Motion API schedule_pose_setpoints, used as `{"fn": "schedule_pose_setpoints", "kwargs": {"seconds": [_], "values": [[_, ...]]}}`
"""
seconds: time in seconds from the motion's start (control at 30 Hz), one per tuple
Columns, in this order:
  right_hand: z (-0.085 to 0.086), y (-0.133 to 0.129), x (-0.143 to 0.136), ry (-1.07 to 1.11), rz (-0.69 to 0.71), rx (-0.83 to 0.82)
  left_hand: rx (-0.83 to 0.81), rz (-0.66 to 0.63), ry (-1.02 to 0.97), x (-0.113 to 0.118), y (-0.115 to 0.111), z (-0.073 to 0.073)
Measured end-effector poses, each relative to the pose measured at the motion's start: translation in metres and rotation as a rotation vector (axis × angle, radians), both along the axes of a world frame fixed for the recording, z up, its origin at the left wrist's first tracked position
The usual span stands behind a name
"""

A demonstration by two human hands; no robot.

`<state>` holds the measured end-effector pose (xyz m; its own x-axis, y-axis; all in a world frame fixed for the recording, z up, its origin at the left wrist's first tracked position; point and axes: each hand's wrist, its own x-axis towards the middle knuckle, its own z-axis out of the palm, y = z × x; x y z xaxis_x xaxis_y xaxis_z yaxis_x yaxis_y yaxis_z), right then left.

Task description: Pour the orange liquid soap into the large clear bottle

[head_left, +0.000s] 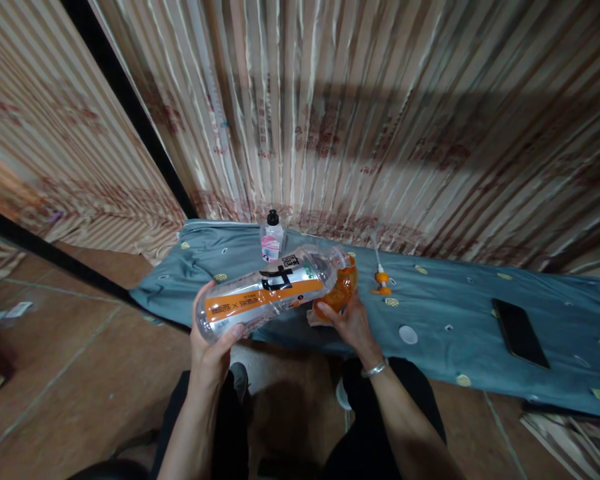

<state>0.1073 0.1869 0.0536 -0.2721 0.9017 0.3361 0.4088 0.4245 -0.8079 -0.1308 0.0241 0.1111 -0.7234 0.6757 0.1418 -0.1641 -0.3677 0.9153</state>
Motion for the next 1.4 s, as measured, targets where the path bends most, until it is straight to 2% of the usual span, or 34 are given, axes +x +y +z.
{"fn": "schedule_pose_setpoints", "kwargs": {"seconds": [0.17,0.87,1.4], "values": [[0.0,0.0,-0.001,-0.029,-0.022,-0.036,0.006,0.0,0.011,0.003,0.0,0.002],[0.002,-0.001,-0.003,-0.018,-0.045,0.014,-0.043,0.045,-0.013,0.009,-0.001,0.0],[0.0,0.001,-0.004,0.002,-0.048,0.005,-0.051,0.036,0.007,0.013,-0.002,0.008]]}}
